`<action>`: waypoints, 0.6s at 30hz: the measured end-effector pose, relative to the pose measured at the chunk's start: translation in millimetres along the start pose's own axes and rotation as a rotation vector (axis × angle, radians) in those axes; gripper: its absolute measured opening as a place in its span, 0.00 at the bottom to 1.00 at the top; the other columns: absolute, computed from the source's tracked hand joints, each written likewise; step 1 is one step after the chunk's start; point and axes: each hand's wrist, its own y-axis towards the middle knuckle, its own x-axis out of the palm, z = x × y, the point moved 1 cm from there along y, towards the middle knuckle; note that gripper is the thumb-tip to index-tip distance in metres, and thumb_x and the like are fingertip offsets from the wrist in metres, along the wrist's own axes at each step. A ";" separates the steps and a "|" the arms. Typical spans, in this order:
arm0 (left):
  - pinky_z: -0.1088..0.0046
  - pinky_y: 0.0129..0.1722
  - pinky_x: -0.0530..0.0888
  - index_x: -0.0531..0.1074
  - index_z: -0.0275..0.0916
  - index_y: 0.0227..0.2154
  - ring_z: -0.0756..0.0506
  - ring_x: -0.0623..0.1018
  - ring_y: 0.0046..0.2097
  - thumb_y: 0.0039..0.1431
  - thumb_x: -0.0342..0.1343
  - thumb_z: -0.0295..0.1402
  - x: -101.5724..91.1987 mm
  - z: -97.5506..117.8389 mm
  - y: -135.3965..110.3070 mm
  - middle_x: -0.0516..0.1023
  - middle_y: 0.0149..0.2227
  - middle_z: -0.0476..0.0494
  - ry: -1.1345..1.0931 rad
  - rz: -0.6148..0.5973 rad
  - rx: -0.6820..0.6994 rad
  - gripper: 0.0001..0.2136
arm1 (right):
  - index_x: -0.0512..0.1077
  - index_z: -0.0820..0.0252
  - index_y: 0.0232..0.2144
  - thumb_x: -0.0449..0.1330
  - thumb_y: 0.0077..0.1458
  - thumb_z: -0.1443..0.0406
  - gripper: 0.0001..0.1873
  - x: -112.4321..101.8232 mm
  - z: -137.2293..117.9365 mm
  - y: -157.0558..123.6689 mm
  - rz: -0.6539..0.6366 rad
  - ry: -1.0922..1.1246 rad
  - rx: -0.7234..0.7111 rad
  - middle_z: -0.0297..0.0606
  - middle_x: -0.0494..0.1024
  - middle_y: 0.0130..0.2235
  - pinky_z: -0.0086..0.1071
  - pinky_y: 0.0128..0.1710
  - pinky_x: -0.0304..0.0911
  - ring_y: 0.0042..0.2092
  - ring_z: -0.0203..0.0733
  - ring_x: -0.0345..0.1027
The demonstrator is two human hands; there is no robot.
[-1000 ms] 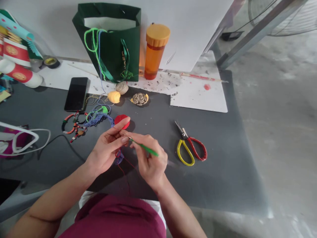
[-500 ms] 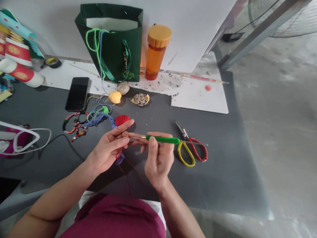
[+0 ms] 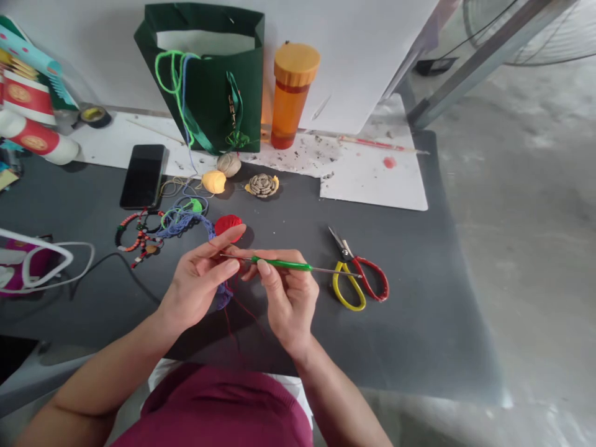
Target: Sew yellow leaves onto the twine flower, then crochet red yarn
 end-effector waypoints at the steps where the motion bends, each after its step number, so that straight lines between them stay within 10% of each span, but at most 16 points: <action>1: 0.72 0.41 0.75 0.83 0.47 0.48 0.51 0.78 0.34 0.48 0.74 0.34 -0.1 -0.8 0.8 0.83 0.34 0.50 -0.040 0.008 -0.022 0.21 | 0.77 0.52 0.42 0.60 0.67 0.67 0.06 0.1 -1.0 0.6 -0.018 -0.029 -0.049 0.34 0.87 0.39 0.31 0.28 0.73 0.30 0.36 0.79; 8: 0.80 0.35 0.72 0.76 0.45 0.58 0.56 0.74 0.29 0.45 0.75 0.29 1.7 -2.1 3.9 0.77 0.24 0.57 -0.213 0.024 -0.108 0.33 | 0.78 0.52 0.47 0.65 0.57 0.77 0.20 -1.0 -1.0 -0.3 -0.097 -0.333 -0.475 0.40 0.86 0.49 0.39 0.39 0.78 0.45 0.45 0.83; 18: 0.77 0.38 0.74 0.75 0.46 0.59 0.55 0.76 0.29 0.45 0.75 0.29 0.3 1.7 4.4 0.79 0.26 0.56 -0.225 0.006 -0.177 0.35 | 0.69 0.50 0.41 0.57 0.69 0.61 0.02 -0.3 -2.7 -1.2 0.142 -0.086 -0.033 0.33 0.86 0.34 0.32 0.23 0.70 0.27 0.38 0.79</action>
